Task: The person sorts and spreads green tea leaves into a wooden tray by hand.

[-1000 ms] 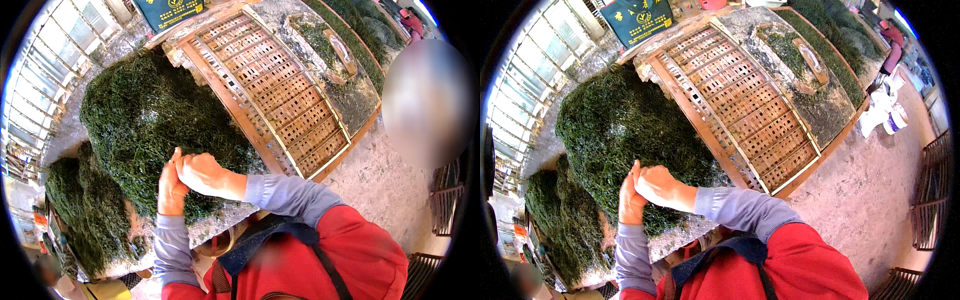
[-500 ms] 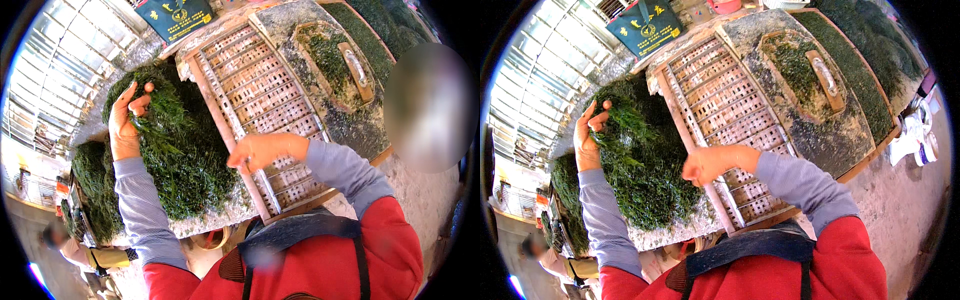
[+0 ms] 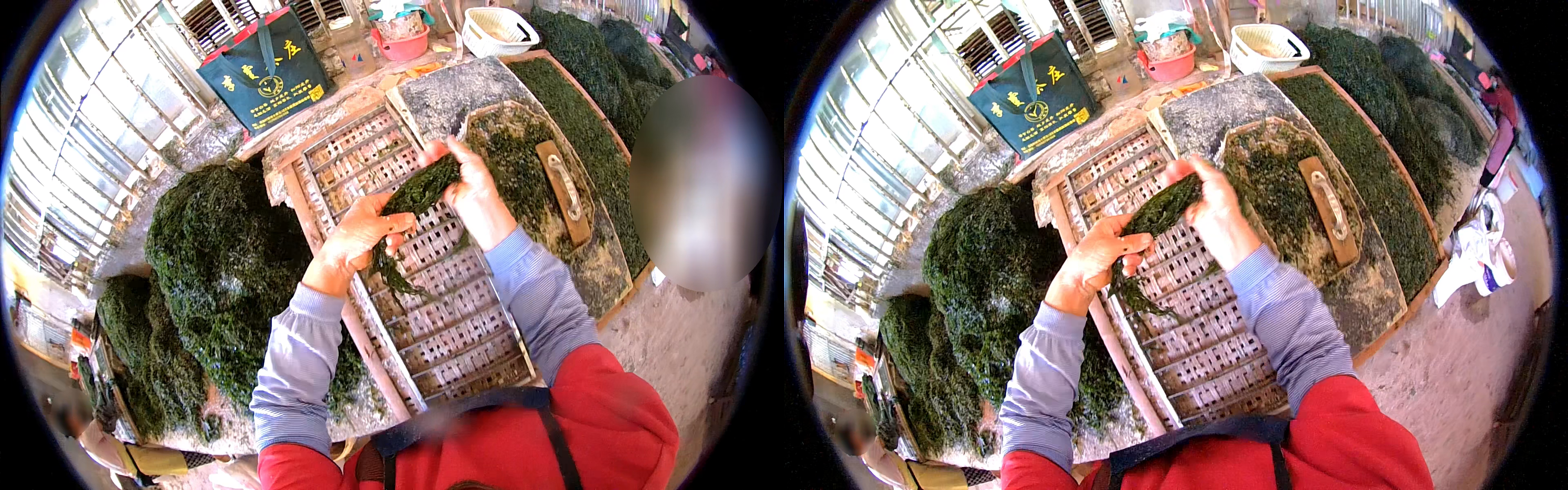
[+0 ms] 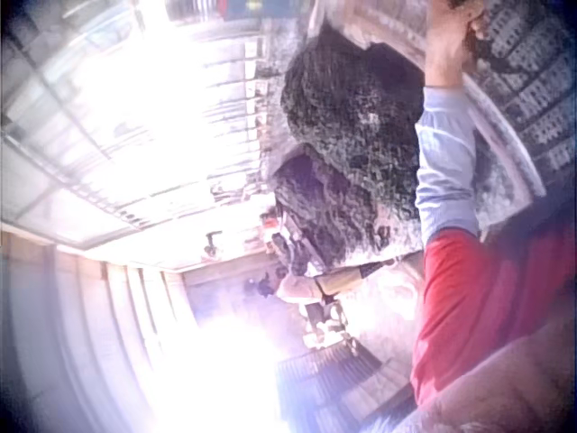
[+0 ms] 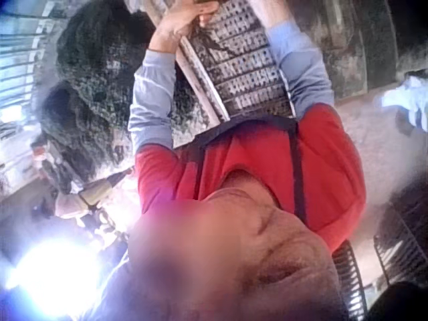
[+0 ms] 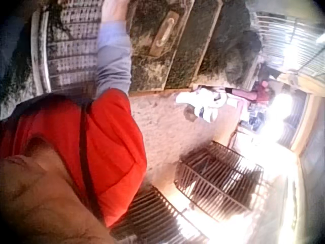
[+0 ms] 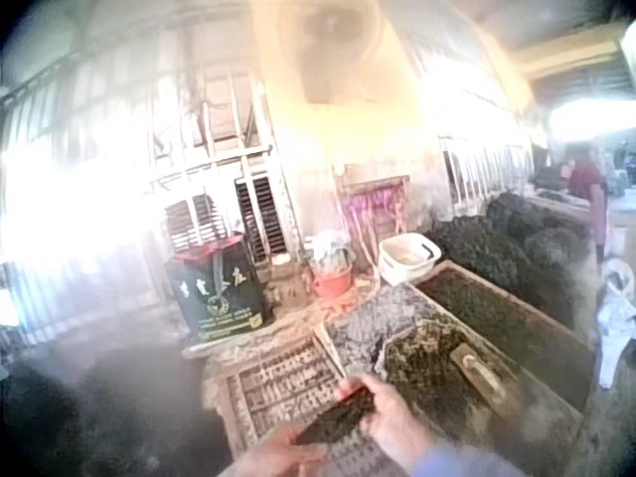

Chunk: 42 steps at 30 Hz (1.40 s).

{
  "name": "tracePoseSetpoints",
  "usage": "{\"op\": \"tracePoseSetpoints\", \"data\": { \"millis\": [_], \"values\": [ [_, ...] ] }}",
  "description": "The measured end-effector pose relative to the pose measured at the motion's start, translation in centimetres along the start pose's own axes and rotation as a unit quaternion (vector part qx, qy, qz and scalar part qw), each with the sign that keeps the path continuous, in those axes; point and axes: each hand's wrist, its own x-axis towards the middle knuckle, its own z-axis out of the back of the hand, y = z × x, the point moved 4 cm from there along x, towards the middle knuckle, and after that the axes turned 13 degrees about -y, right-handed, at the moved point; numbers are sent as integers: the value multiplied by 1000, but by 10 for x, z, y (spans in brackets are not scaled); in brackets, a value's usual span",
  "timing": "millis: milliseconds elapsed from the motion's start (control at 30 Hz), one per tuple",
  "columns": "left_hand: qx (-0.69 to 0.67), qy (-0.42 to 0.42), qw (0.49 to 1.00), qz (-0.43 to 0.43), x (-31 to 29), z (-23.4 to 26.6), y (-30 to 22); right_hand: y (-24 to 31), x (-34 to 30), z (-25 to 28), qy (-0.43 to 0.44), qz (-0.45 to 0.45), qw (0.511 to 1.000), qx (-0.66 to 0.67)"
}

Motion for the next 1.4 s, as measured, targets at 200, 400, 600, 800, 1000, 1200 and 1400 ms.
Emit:
{"op": "tracePoseSetpoints", "data": {
  "millis": [200, 400, 600, 800, 1000, 1200, 1400],
  "values": [
    [77, -63, 989, -110, 106, 60, -36, 59, 94, -58, 93, 112, 988, -56],
    [65, -126, 983, -115, 187, 137, -38, 39, 248, -96, 85, 59, 991, 90],
    [104, -218, 969, -41, 236, 202, 9, 14, 335, -75, -27, 85, 995, 33],
    [129, -285, 950, 21, 247, 217, 28, 74, 278, -80, -100, 88, 980, -146],
    [238, -297, 925, -18, 246, 218, 24, 88, 219, -119, -59, 425, 275, -861],
    [267, -259, 928, -18, 249, 207, 17, -40, 225, -133, 236, 140, 751, -601],
    [119, -173, 976, 64, 208, 256, 9, -67, 251, -111, 202, 124, 779, -581]
  ]
}}
